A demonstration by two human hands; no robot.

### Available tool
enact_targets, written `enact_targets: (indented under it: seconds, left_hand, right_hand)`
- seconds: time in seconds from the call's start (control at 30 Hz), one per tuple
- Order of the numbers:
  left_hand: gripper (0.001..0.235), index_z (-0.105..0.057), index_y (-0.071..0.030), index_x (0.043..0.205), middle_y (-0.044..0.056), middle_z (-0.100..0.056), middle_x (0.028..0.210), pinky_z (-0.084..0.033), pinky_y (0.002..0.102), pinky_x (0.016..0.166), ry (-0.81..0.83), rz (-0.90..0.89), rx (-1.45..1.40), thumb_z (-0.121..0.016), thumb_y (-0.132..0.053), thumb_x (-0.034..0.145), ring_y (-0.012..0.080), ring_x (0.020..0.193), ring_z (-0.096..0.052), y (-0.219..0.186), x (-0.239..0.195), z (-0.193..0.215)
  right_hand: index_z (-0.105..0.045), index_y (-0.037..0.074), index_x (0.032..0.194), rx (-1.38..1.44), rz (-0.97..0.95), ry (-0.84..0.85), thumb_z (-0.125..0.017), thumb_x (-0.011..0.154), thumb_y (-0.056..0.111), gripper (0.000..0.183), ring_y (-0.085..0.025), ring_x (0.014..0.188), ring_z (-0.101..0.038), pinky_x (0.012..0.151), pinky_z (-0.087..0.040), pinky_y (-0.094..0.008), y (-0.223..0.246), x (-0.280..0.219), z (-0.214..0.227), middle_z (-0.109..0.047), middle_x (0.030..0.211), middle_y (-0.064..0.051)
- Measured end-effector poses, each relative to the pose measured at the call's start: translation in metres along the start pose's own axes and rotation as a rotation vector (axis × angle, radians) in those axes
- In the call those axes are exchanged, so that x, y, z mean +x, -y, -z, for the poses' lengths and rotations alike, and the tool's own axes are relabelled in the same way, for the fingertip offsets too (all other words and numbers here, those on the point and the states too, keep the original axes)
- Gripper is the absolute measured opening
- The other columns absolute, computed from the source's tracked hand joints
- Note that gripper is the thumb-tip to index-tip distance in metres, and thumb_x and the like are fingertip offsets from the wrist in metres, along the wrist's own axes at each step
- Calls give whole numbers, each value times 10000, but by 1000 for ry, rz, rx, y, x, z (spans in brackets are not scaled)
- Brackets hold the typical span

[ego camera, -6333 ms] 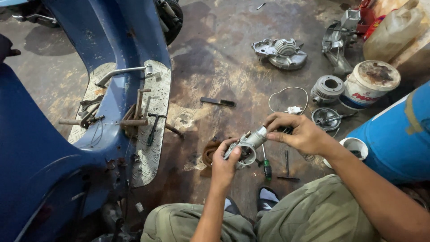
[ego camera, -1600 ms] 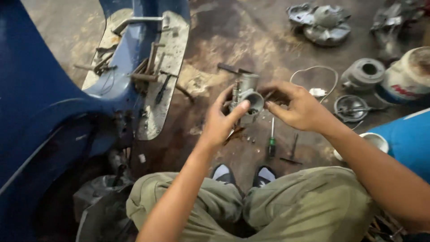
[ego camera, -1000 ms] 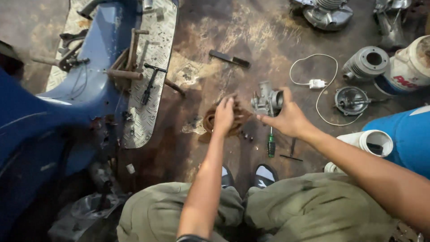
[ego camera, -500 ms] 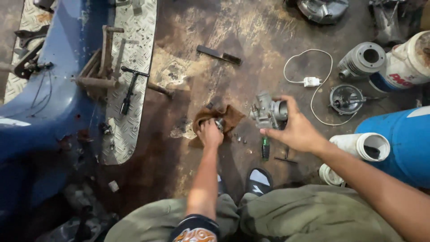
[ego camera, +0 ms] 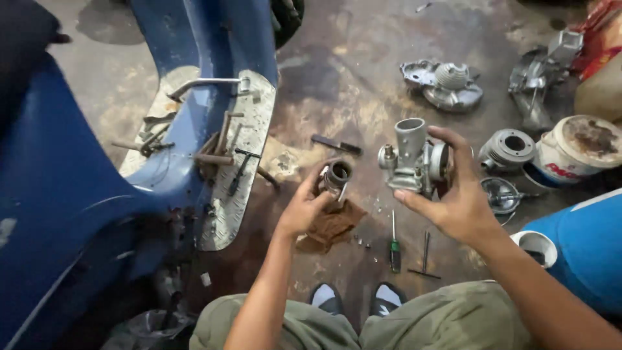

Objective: Disassembling and inspecting a motorcycle carburetor for repair on a workshop floor

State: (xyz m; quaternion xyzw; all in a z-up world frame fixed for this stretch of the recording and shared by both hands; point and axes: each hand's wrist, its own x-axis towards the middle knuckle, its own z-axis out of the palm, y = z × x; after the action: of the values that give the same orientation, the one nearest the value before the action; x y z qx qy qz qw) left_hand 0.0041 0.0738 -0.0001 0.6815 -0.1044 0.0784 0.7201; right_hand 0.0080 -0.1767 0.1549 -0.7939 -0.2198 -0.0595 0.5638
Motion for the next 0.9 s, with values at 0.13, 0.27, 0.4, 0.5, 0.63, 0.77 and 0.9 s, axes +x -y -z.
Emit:
enact_targets:
  seconds: [0.13,0.27,0.4,0.5,0.63,0.77,0.9]
  left_hand:
    - [667,-431,-93,1546,155,-530,1478,-445,443,1104,83,69,-333,-631,6,917,231,1301,-495,-86,-31,-22]
    - [825,-263,-116,1631,165,-498,1528,-454,466,1100,131,108,-502,-491,-167,840,297,1234,-626,-102,-54,-32]
    - [440,-616,-5,1322,250,-611,1345,-486,355,908,-196,90,-649,-459,-86,919,242,988,-538,-13,-71,-25]
    - [724,-462,-16,1521,169,-423,1612,-237,350,1211,-87,-125,-485,-416,-417,920,211,1441,-391,-60,-74,-39]
    - [506,-548,-113,1414,228,-593,1318,-543,509,888,-35,13,55,-307,-396,1070,402,1140,-633,-50,-77,-19]
    - [353,-623,-2,1212,231,-652,1049,-482,513,983,-49,-179,362,-444,-271,1069,450,1054,-641,-72,-78,-21]
    - [341,-627,-27,1164,204,-626,994,-481,511,915,-8,-169,412,-458,-305,1063,442,987,-624,-91,-76,-18]
  right_hand:
    - [-414,74,1477,139,71,-18,-939,626,89,1000,-269,1033,-614,979,-515,-433,3,-25,0,-585,1093,-174]
    - [-466,19,1467,222,62,-120,-922,631,170,964,-254,1118,-550,1097,-434,-446,9,-48,-23,-570,1138,-146]
    - [-593,-9,1359,160,-140,-137,-847,761,336,736,-272,967,-671,927,-521,-514,-65,-72,-37,-704,1109,-231]
    - [-455,-22,1432,699,-211,-41,-623,847,-30,608,-288,1000,-691,913,-537,-355,-64,-78,-34,-657,1217,-185]
    - [-323,33,1553,201,-42,-1,-805,724,287,991,-317,1047,-628,927,-518,-509,-55,-71,-40,-633,1181,-270]
    - [-230,86,1580,357,15,118,-803,708,144,1045,-250,1085,-640,918,-565,-399,-45,-66,-43,-615,1232,-186]
    - [-292,93,1549,142,43,138,-859,664,267,1065,-320,1221,-544,1061,-466,-475,-45,-68,-44,-489,1331,-227]
